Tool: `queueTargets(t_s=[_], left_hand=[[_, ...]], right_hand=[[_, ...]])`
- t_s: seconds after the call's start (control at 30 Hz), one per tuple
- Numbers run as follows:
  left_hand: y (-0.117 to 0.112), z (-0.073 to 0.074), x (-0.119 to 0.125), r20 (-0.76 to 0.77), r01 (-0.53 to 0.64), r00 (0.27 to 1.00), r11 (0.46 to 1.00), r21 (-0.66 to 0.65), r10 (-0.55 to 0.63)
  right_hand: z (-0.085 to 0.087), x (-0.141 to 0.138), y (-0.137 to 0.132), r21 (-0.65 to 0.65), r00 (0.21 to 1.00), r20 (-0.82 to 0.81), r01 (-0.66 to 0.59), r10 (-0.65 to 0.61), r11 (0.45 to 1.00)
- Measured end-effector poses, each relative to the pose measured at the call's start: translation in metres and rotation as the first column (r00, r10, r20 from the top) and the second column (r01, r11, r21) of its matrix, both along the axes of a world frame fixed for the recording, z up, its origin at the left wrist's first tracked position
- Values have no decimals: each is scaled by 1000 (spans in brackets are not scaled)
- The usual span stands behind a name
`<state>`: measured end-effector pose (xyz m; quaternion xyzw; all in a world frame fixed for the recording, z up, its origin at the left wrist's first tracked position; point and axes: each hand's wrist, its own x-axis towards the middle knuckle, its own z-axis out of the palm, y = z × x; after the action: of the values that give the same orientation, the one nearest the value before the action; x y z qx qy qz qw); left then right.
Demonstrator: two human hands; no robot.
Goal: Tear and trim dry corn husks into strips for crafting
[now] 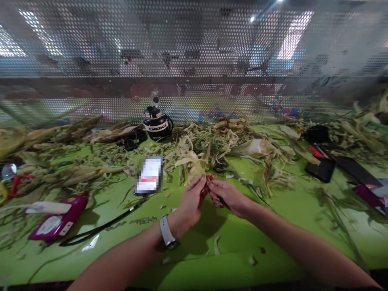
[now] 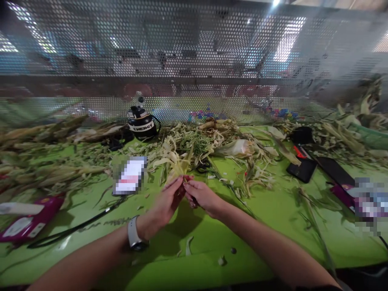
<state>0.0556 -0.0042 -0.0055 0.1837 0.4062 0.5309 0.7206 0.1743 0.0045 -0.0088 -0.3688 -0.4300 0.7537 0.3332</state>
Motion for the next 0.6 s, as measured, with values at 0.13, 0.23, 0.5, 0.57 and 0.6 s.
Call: queueTargets(t_s=[0.13, 0.23, 0.5, 0.57, 0.6], left_hand=[[1, 3, 0, 50, -8, 999, 1000, 29, 6], [-3, 0, 1, 79, 8, 997, 999, 48, -11], [-6, -6, 0, 44, 49, 998, 999, 12, -50], [-3, -2, -3, 40, 46, 998, 996, 79, -49], [-1, 2, -6, 40, 37, 998, 993, 111, -41]], right_hand=[[1, -1, -2, -34, 1000, -28, 4, -5, 999], [1, -2, -2, -47, 997, -60, 45, -47, 998], [1, -2, -1, -50, 999, -49, 19, -22, 999], [0, -3, -3, -12, 999, -42, -34, 34, 999], [0, -3, -4, 23, 998, -31, -59, 60, 998]])
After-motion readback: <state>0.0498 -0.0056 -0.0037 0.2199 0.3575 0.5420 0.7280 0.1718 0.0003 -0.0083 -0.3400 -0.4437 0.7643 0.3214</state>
